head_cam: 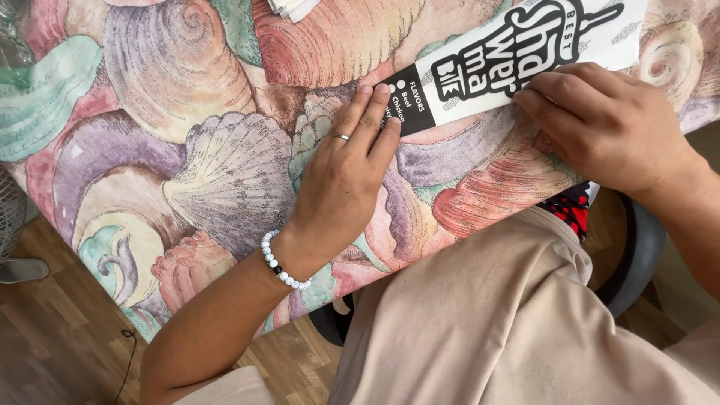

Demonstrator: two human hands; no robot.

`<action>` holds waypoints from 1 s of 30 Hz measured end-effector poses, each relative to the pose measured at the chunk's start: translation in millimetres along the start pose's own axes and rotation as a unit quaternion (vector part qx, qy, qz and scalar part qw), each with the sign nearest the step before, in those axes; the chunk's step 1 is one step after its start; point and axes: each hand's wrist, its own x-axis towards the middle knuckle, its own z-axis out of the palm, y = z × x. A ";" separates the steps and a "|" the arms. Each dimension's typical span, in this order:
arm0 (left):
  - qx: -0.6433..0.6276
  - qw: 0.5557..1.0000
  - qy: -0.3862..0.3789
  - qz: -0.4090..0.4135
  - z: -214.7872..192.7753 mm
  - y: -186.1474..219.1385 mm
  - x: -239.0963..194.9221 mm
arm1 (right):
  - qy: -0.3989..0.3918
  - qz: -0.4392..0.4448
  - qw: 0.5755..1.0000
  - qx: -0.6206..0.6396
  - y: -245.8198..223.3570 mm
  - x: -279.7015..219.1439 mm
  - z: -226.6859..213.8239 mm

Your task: Folding and stacking printed paper sheets on a table

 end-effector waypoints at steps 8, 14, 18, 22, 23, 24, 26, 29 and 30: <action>0.082 0.997 -0.003 0.010 -7.1 -2.7 5.4 | 0.014 -0.023 1.000 -0.009 3.2 3.2 -1.8; 0.077 0.997 -0.001 0.016 -10.4 -3.3 8.2 | 0.009 -0.001 0.999 -0.042 10.9 -7.8 -4.4; 0.078 0.997 -0.002 0.017 -15.2 -1.3 12.8 | 0.018 -0.003 0.999 -0.038 10.8 -9.0 -1.2; 0.071 0.997 -0.012 0.029 -12.8 -6.5 14.5 | 0.007 -0.021 0.999 -0.050 12.3 -6.1 -3.5; 0.079 0.996 -0.009 0.032 -12.7 -7.9 14.5 | 0.008 -0.020 0.999 -0.036 12.0 -4.2 -4.9; 0.080 0.996 -0.007 0.031 -14.4 -7.8 16.3 | 0.009 -0.022 0.999 -0.038 14.2 -0.8 -7.1; 0.109 0.993 -0.031 0.038 -17.8 -7.7 18.4 | 0.001 0.007 0.995 0.099 17.9 6.9 -11.5; 0.139 0.988 -0.055 0.049 -18.8 -6.6 24.2 | -0.024 0.021 0.999 0.035 16.3 27.6 -13.9; 0.140 0.988 -0.052 0.047 -18.3 -6.7 24.8 | -0.024 0.017 0.999 0.033 11.5 42.1 -11.6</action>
